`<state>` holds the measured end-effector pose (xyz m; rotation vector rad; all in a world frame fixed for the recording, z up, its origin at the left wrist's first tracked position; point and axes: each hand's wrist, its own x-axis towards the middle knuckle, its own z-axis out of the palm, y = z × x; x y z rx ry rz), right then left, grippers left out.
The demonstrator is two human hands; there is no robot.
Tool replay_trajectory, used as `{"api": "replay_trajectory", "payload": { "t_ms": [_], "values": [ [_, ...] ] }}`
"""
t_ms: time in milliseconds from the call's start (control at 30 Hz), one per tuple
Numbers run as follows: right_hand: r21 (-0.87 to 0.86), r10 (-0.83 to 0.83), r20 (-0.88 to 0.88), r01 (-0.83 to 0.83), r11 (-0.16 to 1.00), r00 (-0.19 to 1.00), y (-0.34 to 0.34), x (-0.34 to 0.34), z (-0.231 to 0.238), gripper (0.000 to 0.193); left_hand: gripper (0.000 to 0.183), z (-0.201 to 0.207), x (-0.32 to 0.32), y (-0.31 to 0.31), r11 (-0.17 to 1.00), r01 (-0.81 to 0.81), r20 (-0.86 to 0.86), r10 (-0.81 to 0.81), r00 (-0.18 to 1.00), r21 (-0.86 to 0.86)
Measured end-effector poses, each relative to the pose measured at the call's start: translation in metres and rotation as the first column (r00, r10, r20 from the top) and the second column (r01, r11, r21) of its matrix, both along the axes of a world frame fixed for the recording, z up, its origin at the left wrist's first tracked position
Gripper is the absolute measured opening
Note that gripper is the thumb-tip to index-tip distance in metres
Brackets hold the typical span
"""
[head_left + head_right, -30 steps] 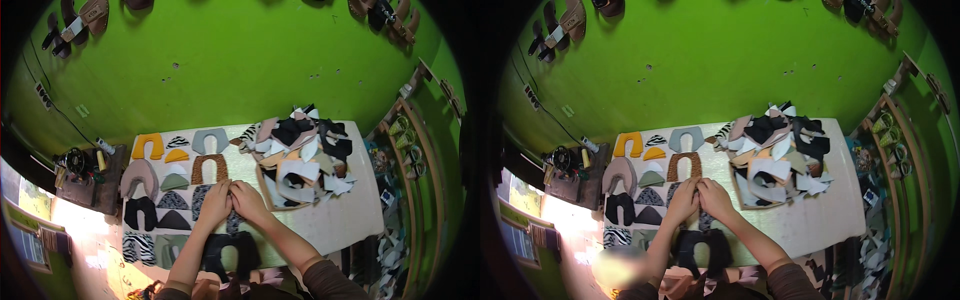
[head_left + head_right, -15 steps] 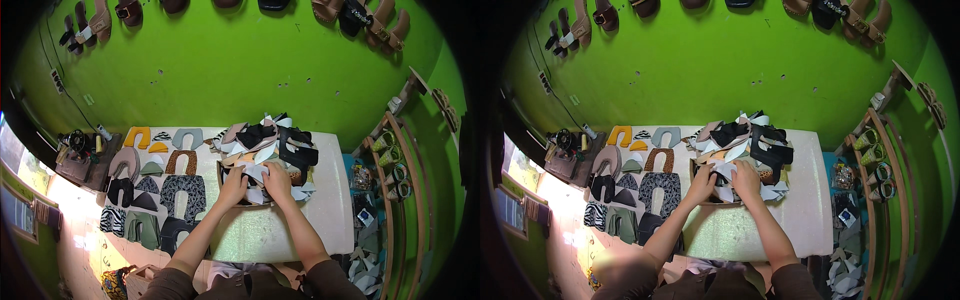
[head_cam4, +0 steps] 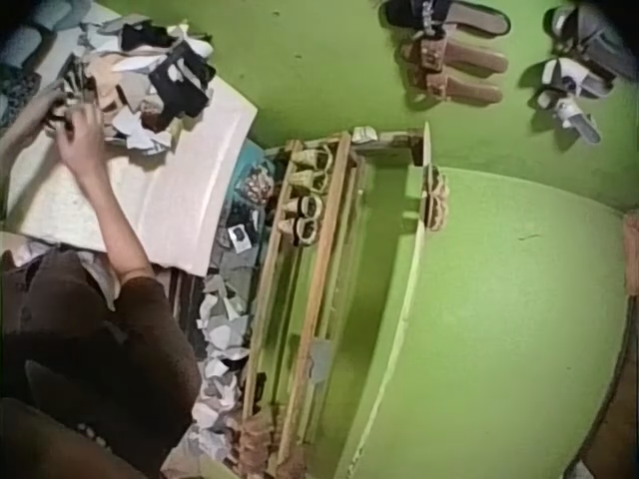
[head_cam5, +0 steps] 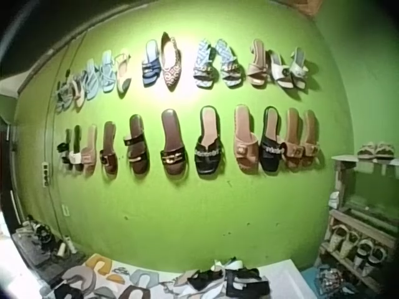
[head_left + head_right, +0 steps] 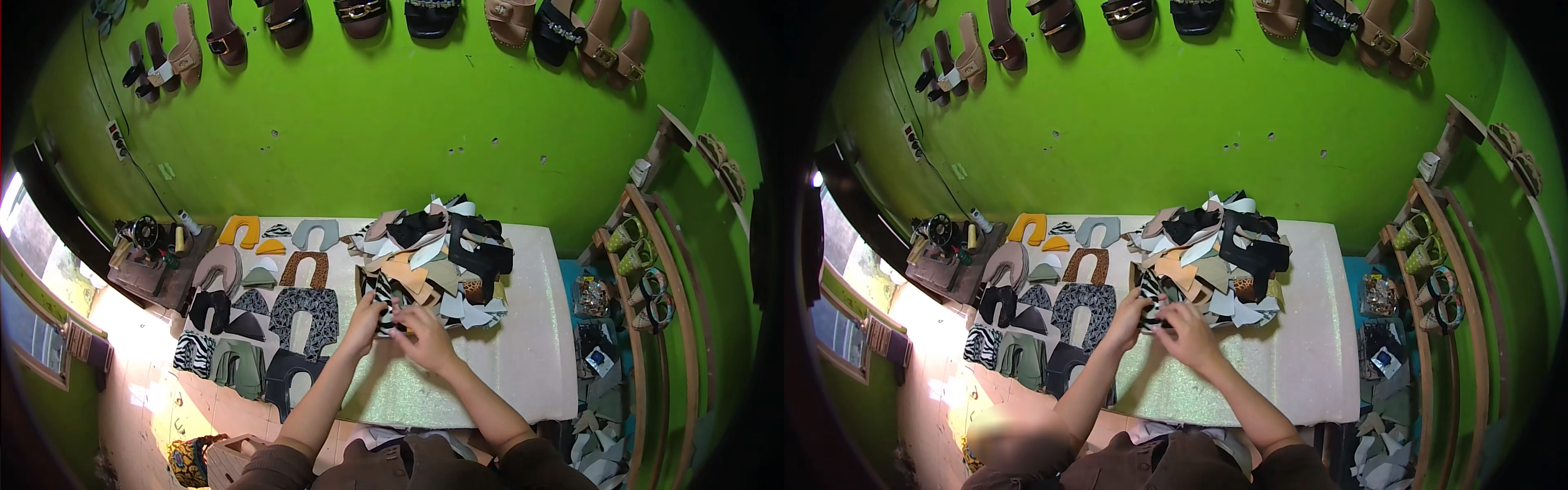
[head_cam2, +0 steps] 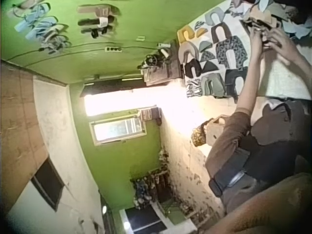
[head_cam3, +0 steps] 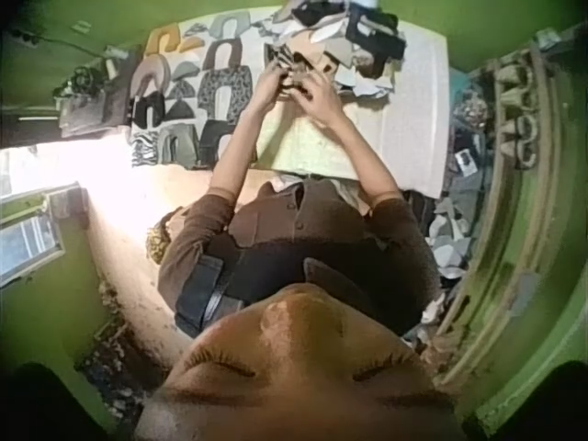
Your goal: Sorting and arranging various patterned cut shoe upper components from a pile onto a work surface.
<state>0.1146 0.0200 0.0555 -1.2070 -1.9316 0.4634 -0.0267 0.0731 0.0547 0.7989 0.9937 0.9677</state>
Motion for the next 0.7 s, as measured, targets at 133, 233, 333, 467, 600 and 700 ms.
{"api": "replay_trajectory", "payload": {
  "t_ms": [133, 233, 333, 467, 600, 700],
  "values": [
    [0.064, -0.162, -0.074, 0.167, 0.984, 0.984, 0.009, 0.021, 0.009, 0.041, 0.022, 0.027, -0.018, -0.011, 0.982, 0.148, -0.064, -0.141, 0.988, 0.118],
    [0.055, -0.131, -0.173, 0.142, 0.988, 0.976, 0.018, 0.030, 0.013, 0.048, 0.021, 0.038, -0.033, -0.012, 0.943, 0.290, -0.175, -0.261, 0.949, 0.165],
    [-0.078, -0.017, -0.222, 0.000, 0.997, 0.975, 0.018, 0.036, 0.016, 0.054, 0.021, 0.038, -0.043, -0.017, 0.895, 0.396, -0.200, -0.358, 0.912, 0.204],
    [-0.304, 0.050, -0.321, -0.152, 0.941, 0.946, 0.012, 0.040, 0.004, 0.037, 0.021, 0.041, -0.041, -0.033, 0.894, 0.406, -0.204, -0.369, 0.907, 0.190],
    [-0.458, -0.026, -0.446, -0.203, 0.866, 0.894, 0.004, 0.041, -0.014, 0.026, 0.022, 0.009, -0.047, -0.037, 0.923, 0.353, -0.141, -0.334, 0.932, 0.152],
    [-0.559, -0.052, -0.481, -0.260, 0.787, 0.875, -0.001, 0.038, -0.016, 0.023, 0.023, -0.004, -0.048, -0.043, 0.962, 0.265, -0.059, -0.262, 0.963, 0.059]
  ]
}}
